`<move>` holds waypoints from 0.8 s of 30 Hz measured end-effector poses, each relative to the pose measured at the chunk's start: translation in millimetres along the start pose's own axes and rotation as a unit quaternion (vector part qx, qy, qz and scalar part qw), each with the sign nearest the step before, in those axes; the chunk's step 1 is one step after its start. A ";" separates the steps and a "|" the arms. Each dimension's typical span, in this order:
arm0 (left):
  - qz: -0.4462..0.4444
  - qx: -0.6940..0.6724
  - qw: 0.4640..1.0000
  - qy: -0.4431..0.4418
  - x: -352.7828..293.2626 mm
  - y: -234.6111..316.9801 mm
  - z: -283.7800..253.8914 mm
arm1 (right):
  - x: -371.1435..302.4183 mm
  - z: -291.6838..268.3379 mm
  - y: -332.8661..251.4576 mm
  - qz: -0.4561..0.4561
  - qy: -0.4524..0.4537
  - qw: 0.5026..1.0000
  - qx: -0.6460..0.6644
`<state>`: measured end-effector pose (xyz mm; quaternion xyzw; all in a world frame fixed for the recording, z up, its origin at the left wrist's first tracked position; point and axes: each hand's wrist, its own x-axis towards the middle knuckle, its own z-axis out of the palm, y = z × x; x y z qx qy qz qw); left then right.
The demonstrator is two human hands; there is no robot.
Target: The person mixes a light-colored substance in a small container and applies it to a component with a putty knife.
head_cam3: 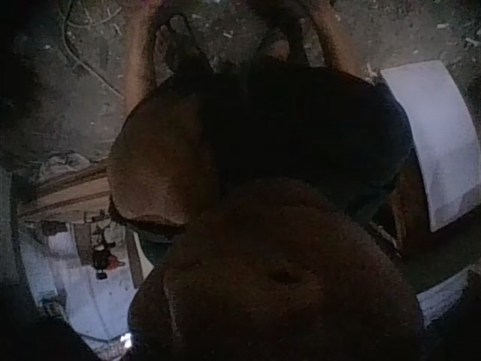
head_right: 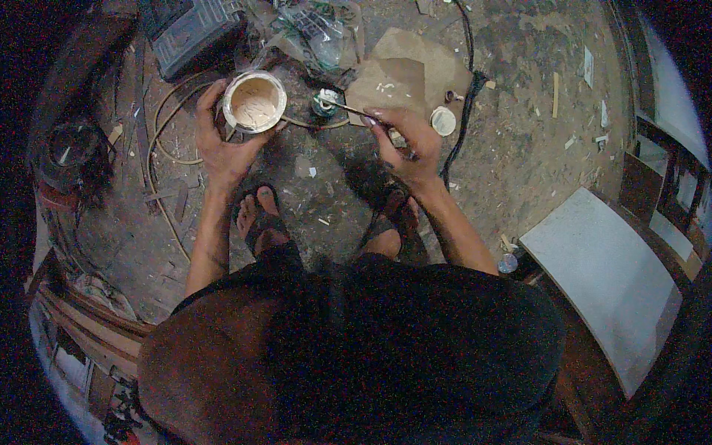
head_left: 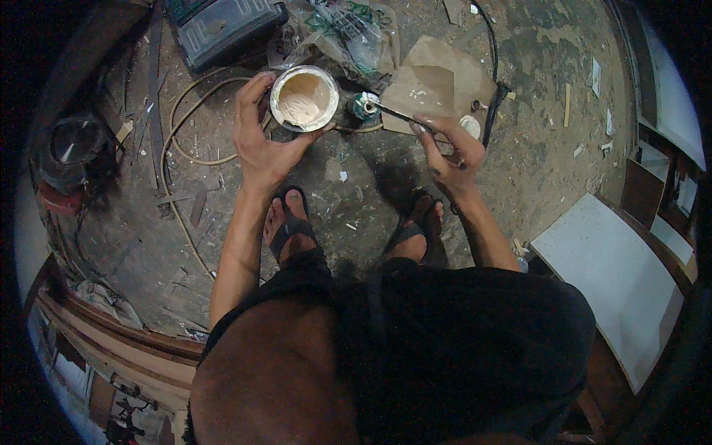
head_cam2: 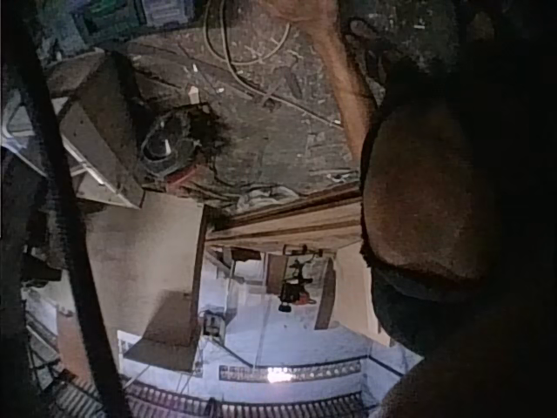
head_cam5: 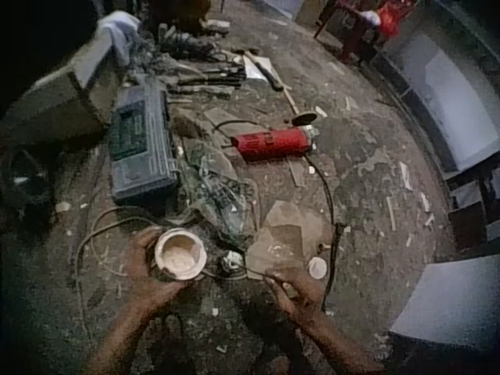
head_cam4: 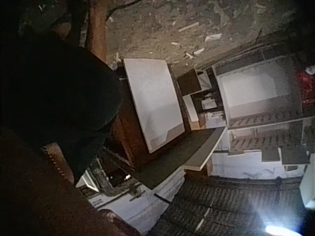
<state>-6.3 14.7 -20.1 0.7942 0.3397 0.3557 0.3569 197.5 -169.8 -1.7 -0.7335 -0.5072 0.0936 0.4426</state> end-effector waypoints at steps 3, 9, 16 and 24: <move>0.002 0.001 1.000 0.000 -0.3 -0.2 -0.5 | -2.2 1.4 -0.1 -0.007 -0.016 1.000 0.012; -0.016 -0.010 1.000 -0.005 -3.9 -6.2 2.4 | -4.4 2.7 4.7 -0.016 -0.022 1.000 0.002; -0.013 0.001 1.000 -0.014 -1.9 -3.5 1.2 | -2.9 6.8 7.4 -0.010 -0.006 1.000 -0.004; -0.051 -0.032 0.998 -0.031 -5.4 -5.5 2.3 | 1.1 2.2 -1.4 -0.006 -0.006 1.000 0.019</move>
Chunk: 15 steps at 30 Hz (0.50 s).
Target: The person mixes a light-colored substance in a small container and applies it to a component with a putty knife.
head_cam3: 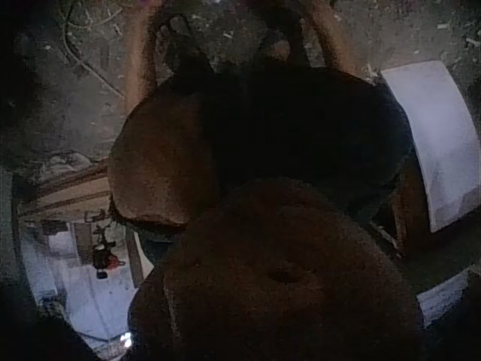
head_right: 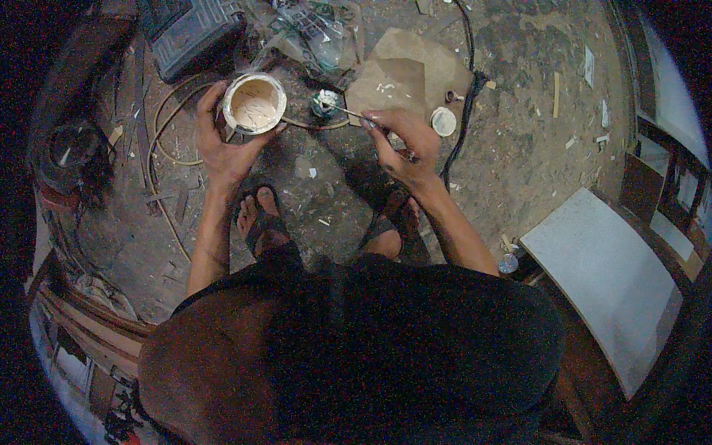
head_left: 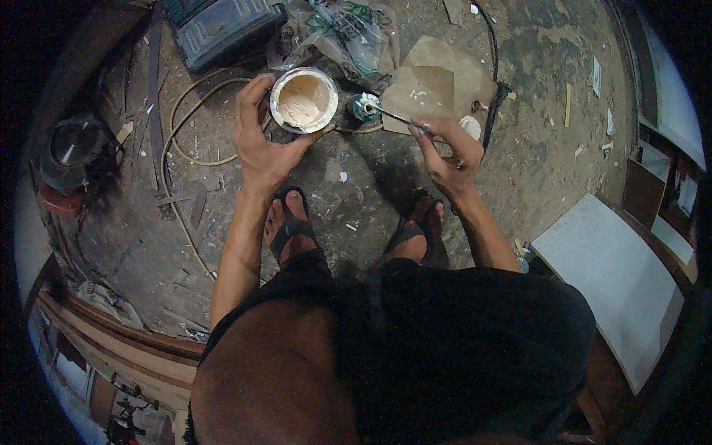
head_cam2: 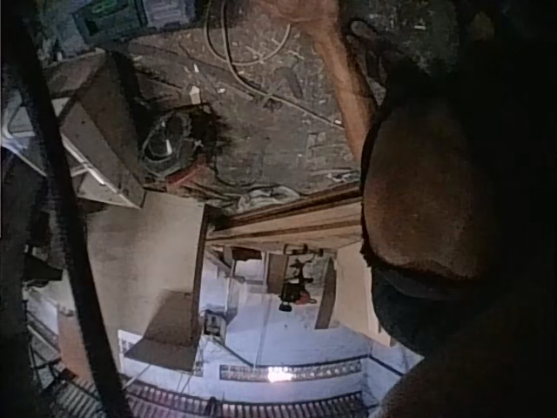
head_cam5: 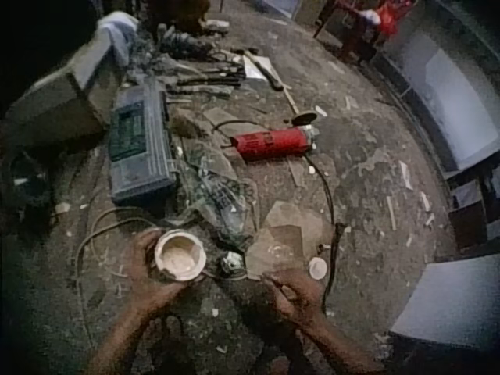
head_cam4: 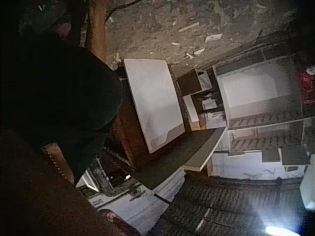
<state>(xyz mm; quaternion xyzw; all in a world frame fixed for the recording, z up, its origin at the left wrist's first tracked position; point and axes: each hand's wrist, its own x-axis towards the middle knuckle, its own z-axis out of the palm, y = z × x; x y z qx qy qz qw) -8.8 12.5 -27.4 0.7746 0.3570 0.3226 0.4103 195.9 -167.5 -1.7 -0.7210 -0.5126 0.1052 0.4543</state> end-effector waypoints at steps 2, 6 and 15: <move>0.004 0.004 1.000 -0.002 -0.3 -1.1 -0.2 | -1.6 -3.1 2.1 -0.009 -0.012 1.000 0.010; 0.024 0.012 0.999 0.018 0.9 -3.1 1.8 | -2.7 -8.4 1.2 -0.005 -0.050 0.999 0.013; 0.016 -0.005 1.000 0.008 -0.1 -4.0 1.9 | -7.7 -14.4 -1.8 0.008 -0.068 0.997 -0.039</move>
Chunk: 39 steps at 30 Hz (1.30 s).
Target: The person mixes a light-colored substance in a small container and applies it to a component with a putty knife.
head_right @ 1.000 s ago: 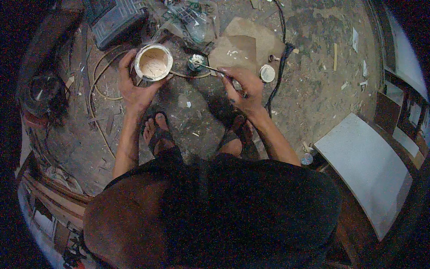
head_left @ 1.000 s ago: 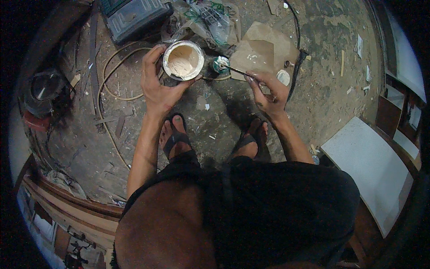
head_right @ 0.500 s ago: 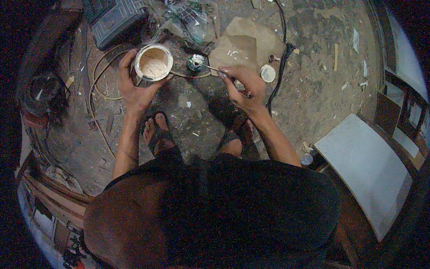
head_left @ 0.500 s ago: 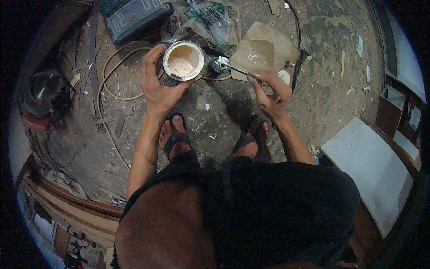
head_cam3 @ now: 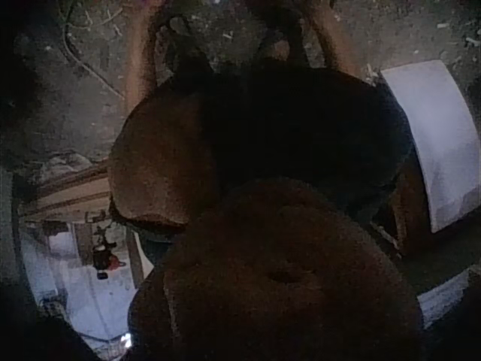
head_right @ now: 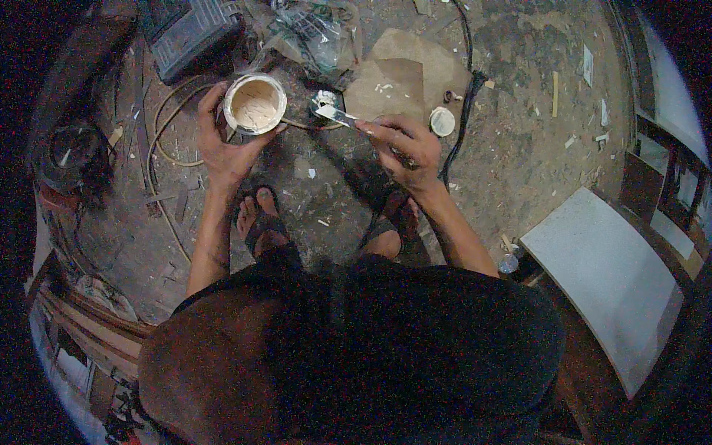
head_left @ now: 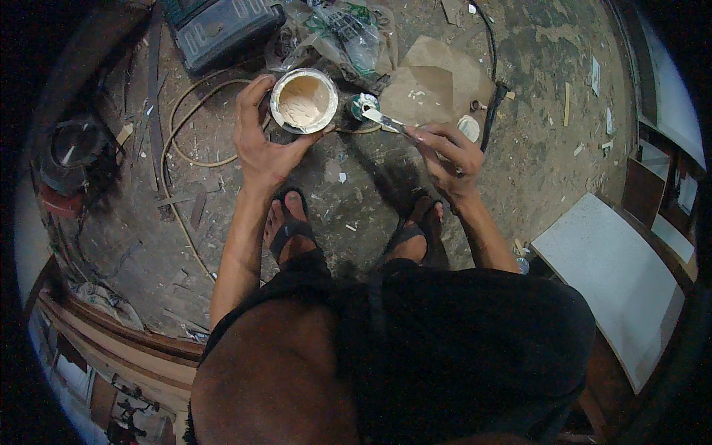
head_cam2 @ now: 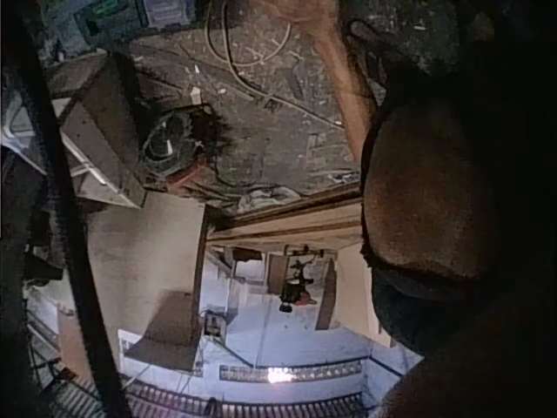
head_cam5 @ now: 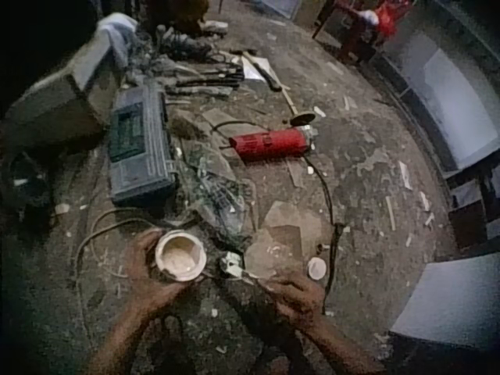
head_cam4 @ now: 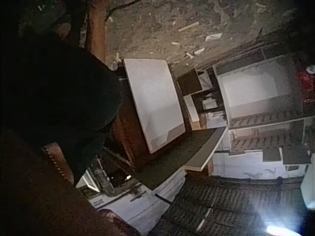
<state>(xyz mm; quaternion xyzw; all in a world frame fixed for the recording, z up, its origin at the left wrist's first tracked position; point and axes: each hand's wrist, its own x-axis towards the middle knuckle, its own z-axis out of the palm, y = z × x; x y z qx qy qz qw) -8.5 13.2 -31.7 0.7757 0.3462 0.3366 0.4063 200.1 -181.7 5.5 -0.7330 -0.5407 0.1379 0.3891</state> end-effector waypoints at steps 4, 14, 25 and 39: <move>-0.002 0.016 1.000 -0.005 1.3 4.2 -0.5 | 0.6 0.2 2.9 -0.008 0.022 0.999 0.032; 0.025 0.027 0.999 0.013 2.9 9.7 0.4 | -0.5 4.7 -2.2 0.080 0.057 0.976 0.193; 0.003 0.004 1.000 0.016 -0.6 3.8 5.0 | 0.2 10.5 4.9 -0.017 0.109 0.993 0.034; 0.014 0.033 0.999 0.011 -1.6 5.6 3.1 | 7.1 14.4 3.5 -0.123 0.055 0.991 -0.016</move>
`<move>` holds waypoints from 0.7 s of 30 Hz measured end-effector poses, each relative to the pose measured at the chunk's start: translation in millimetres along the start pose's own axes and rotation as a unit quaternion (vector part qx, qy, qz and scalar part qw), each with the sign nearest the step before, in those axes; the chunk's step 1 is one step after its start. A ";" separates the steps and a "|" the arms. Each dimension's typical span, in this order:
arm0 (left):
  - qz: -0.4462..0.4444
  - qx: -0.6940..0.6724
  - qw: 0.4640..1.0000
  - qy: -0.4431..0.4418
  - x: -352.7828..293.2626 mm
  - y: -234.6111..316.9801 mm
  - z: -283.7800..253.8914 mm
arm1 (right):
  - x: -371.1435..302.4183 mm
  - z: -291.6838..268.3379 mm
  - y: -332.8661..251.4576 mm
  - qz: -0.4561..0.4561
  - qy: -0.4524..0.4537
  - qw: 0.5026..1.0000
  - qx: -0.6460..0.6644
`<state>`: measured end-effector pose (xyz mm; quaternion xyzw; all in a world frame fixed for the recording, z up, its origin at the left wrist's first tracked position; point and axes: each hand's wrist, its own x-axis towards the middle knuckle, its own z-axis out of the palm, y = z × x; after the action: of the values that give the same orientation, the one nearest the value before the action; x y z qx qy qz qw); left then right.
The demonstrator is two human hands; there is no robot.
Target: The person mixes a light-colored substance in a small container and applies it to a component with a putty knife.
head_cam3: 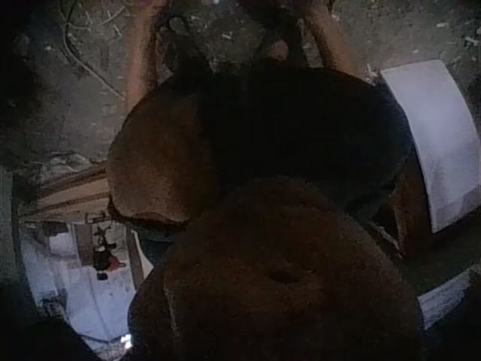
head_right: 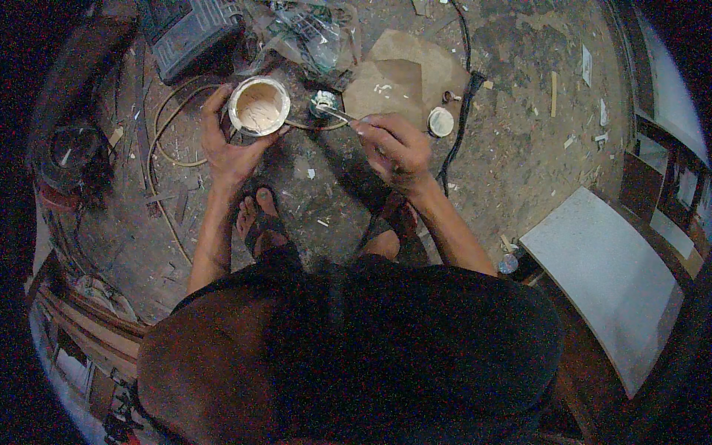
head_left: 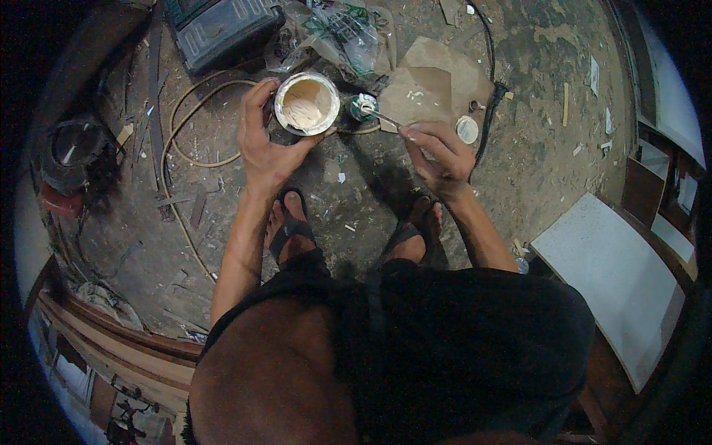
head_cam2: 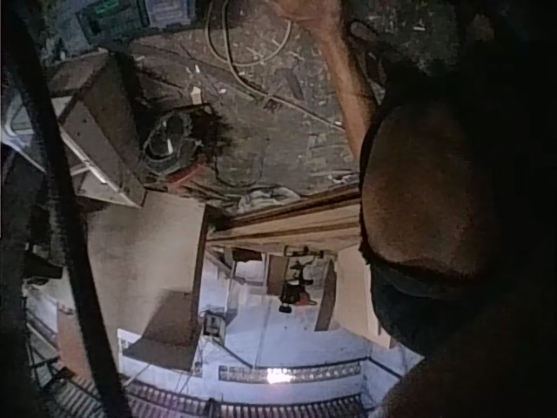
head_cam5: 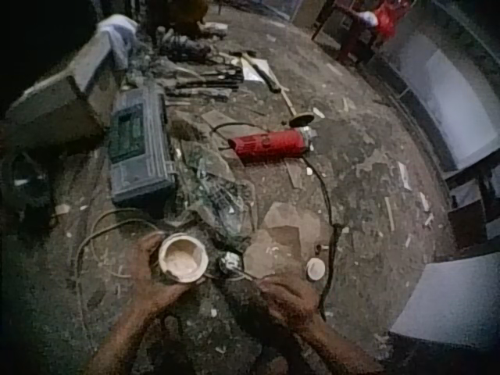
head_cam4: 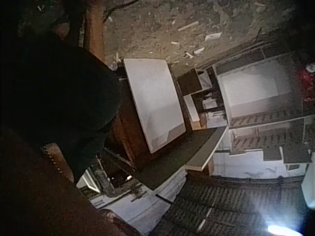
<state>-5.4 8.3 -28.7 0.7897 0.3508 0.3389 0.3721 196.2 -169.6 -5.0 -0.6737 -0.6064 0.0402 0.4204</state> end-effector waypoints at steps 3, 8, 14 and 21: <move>-0.005 -0.010 1.000 -0.008 -1.7 -2.0 2.5 | 1.5 -0.9 -1.5 -0.020 -0.018 1.000 -0.008; -0.068 -0.055 0.996 0.001 -17.3 -13.7 16.9 | 1.6 0.6 0.5 -0.044 -0.030 0.999 0.004; -0.079 0.020 0.996 -0.033 -29.9 -17.0 30.6 | 5.5 -3.8 -2.1 -0.021 -0.053 0.998 0.039; -0.113 -0.053 0.992 0.016 -37.7 -19.4 52.2 | 5.8 -6.3 -4.1 0.016 -0.056 0.996 0.064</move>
<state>10.5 -31.1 -80.7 0.7186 0.4252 0.3256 0.4437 198.1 -168.3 4.2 -0.6517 -0.6145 0.1230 0.4273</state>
